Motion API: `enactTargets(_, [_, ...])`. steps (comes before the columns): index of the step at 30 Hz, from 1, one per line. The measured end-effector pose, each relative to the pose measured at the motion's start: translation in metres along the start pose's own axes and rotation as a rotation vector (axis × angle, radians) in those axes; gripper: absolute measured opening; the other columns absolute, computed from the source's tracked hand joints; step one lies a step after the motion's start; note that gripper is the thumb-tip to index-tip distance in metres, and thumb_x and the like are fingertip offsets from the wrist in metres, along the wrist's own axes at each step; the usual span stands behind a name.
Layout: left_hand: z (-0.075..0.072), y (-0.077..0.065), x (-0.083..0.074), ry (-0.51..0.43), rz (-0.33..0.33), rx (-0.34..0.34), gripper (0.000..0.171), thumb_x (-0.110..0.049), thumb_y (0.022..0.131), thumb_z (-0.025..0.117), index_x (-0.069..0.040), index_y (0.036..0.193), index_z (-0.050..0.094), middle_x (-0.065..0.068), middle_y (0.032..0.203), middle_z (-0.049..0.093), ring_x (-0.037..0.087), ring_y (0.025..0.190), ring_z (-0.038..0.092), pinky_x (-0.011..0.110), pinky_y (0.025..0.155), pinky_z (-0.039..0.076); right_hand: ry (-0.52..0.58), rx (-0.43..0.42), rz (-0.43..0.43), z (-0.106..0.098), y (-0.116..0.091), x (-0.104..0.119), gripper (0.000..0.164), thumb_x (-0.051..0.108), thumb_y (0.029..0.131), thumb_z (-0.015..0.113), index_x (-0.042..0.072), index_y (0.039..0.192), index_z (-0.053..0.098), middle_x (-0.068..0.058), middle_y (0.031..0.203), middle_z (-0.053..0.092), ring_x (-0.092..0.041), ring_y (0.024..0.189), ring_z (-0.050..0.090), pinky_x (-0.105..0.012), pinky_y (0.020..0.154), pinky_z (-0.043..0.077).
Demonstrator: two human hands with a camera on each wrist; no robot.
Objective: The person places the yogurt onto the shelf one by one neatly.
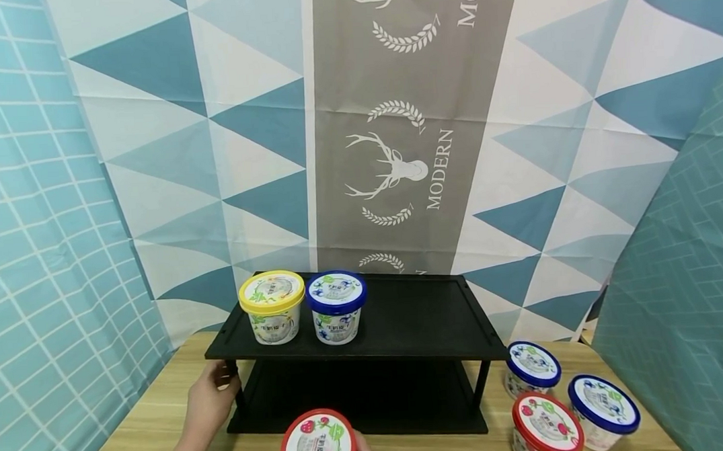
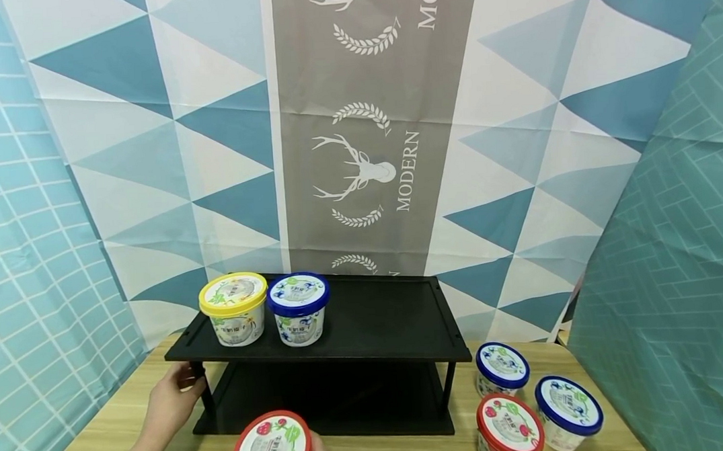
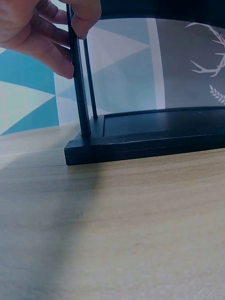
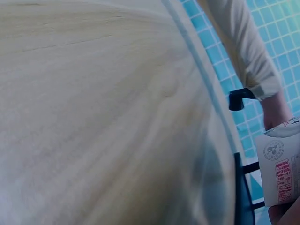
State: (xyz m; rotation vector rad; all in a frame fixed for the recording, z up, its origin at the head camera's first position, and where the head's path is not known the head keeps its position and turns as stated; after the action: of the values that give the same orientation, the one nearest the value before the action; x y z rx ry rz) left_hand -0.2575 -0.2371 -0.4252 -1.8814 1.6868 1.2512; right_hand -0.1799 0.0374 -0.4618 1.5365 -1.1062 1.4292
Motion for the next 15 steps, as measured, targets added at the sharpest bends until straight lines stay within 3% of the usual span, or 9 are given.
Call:
enactTargets(7, [0.001,0.002,0.001,0.005,0.0,0.0,0.038,-0.008,0.082,0.049,0.003,0.117,0.044,0.028,0.11,0.055,0.038,0.098,0.057,0.042,0.077,0.049,-0.034,0.018,0.05,-0.017,-0.008,0.017,0.077,0.021,0.069,0.072,-0.007,0.128,0.032,-0.015,0.118,0.051,-0.034,0.106,0.05,-0.056,0.092,0.036])
enactTargets(10, [0.001,0.002,0.001,0.009,0.002,-0.003,0.038,-0.008,0.082,0.049,0.003,0.118,0.044,0.028,0.11,0.055,0.038,0.098,0.057,0.042,0.077,0.049,-0.054,-0.009,0.052,-0.024,-0.012,0.026,0.079,0.023,0.068,0.074,-0.004,0.129,0.032,-0.018,0.122,0.048,-0.039,0.111,0.045,-0.06,0.093,0.031])
enactTargets(15, [0.002,0.002,0.001,0.009,0.017,-0.026,0.037,-0.006,0.081,0.051,0.003,0.116,0.045,0.028,0.108,0.056,0.038,0.096,0.058,0.041,0.076,0.05,-0.106,-0.055,0.071,-0.034,-0.017,0.038,0.082,0.032,0.066,0.075,0.002,0.13,0.033,-0.014,0.124,0.047,-0.037,0.112,0.044,-0.06,0.091,0.034])
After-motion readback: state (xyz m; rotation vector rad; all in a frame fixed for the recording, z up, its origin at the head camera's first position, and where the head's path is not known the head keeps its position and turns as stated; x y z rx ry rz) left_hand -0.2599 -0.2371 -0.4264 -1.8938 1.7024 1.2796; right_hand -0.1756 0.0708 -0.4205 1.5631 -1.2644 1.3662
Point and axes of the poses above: each hand's wrist, its own y-axis towards the middle knuckle, its own z-axis out of the palm, x = y × z, the point moved 3 cm from there along y, towards the middle knuckle
